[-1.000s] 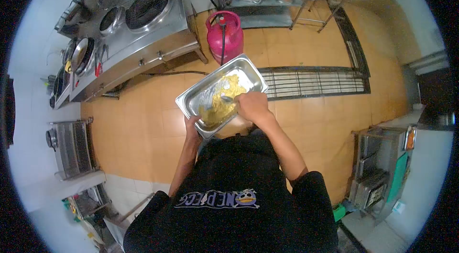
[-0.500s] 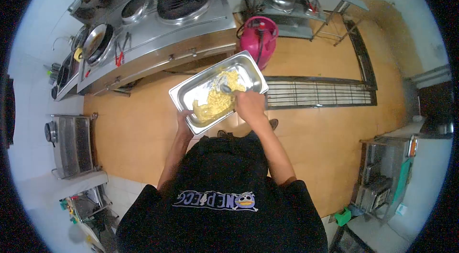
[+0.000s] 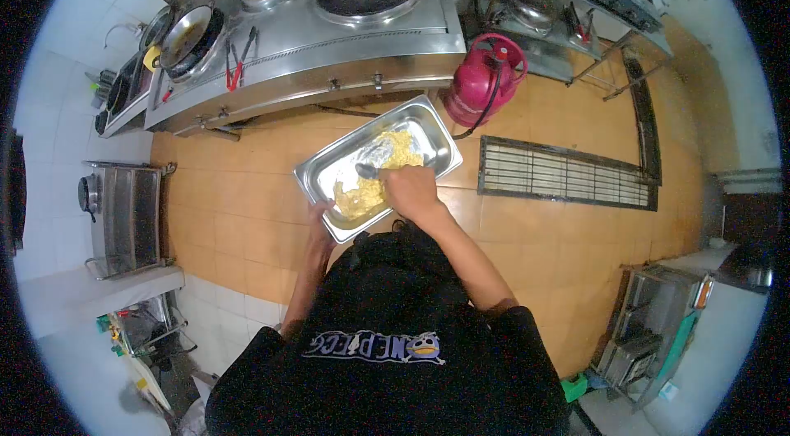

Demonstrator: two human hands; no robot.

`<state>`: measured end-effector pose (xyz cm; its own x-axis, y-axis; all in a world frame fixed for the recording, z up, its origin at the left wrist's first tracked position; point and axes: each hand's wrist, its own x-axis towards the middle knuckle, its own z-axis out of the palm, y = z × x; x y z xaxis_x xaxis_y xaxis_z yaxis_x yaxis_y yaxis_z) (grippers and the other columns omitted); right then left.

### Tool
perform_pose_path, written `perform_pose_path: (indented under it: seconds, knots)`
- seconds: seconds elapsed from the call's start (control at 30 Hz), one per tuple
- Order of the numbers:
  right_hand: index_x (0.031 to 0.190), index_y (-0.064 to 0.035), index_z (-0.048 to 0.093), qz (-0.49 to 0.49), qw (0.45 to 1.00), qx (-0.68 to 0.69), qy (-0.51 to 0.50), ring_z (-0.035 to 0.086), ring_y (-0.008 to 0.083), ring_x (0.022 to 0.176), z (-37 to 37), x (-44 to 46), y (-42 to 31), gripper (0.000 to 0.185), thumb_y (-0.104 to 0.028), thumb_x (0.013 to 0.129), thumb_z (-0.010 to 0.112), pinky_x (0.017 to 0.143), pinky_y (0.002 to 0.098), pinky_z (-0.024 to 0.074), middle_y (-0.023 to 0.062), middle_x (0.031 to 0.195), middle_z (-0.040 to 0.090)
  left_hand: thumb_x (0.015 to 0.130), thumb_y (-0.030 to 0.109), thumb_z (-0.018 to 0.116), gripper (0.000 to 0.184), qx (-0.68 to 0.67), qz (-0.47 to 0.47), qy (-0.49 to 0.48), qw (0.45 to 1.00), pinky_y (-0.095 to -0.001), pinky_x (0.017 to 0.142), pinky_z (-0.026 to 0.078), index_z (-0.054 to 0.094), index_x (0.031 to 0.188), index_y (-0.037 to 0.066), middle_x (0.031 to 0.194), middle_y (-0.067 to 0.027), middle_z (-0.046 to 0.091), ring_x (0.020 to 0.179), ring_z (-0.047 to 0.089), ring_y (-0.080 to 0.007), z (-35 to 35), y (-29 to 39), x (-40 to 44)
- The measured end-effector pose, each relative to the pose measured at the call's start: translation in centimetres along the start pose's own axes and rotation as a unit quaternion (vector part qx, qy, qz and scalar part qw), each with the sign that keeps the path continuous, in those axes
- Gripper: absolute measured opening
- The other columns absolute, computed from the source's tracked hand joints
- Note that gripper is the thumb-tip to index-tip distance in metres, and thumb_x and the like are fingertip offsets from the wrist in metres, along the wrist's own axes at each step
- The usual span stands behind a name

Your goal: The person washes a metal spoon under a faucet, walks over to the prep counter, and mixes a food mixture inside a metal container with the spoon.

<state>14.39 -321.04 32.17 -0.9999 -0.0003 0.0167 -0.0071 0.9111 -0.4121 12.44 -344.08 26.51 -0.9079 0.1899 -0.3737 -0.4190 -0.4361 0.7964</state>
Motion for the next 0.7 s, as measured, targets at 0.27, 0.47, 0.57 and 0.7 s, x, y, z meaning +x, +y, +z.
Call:
perform_pose_path:
  seconds: [0.27, 0.47, 0.57, 0.7]
  knots:
    - [0.088, -0.0181, 0.076, -0.007, 1.000, 0.004, 0.015, 0.068, 0.0337, 0.065, -1.6, 6.2, 0.1, 0.018, -0.019, 0.083, 0.059, 0.059, 0.0474, 0.0514, 0.0158, 0.069, 0.068, 0.073, 0.017, 0.059, 0.070, 0.048, -0.007, 0.041, 0.998, -0.0486, 0.089, 0.058, 0.040, 0.138, 0.000, 0.122, -0.0200, 0.055, 0.107, 0.062, -0.0356, 0.5, 3.9, 1.9]
    - [0.088, -0.0183, 0.076, -0.056, 0.997, 0.027, -0.047, 0.067, 0.0326, 0.062, -3.4, 8.5, 0.6, 0.018, -0.018, 0.084, 0.059, 0.058, 0.0461, 0.0518, 0.0142, 0.066, 0.067, 0.072, 0.019, 0.060, 0.070, 0.028, 0.016, 0.043, 0.999, -0.0488, 0.089, 0.056, 0.040, 0.137, 0.002, 0.121, -0.0168, 0.052, 0.109, 0.058, -0.0329, -0.2, 4.3, 5.0]
    - [0.089, -0.0182, 0.076, -0.034, 0.999, 0.017, 0.033, 0.067, 0.0327, 0.062, -2.9, 10.4, 1.1, 0.018, -0.017, 0.084, 0.058, 0.057, 0.0452, 0.0513, 0.0134, 0.066, 0.066, 0.073, 0.019, 0.060, 0.068, 0.015, 0.016, 0.035, 0.999, -0.0480, 0.088, 0.057, 0.041, 0.136, 0.003, 0.121, -0.0167, 0.052, 0.109, 0.058, -0.0328, 1.3, 4.8, 5.9]
    - [0.094, -0.0190, 0.076, -0.104, 0.994, 0.014, -0.014, 0.067, 0.0319, 0.062, -3.2, 10.9, 0.8, 0.020, -0.017, 0.085, 0.059, 0.056, 0.0448, 0.0504, 0.0134, 0.064, 0.065, 0.075, 0.022, 0.061, 0.067, 0.019, -0.006, 0.123, 0.992, -0.0465, 0.094, 0.052, 0.041, 0.136, 0.004, 0.121, -0.0153, 0.050, 0.113, 0.055, -0.0317, 0.6, 4.1, 5.8]
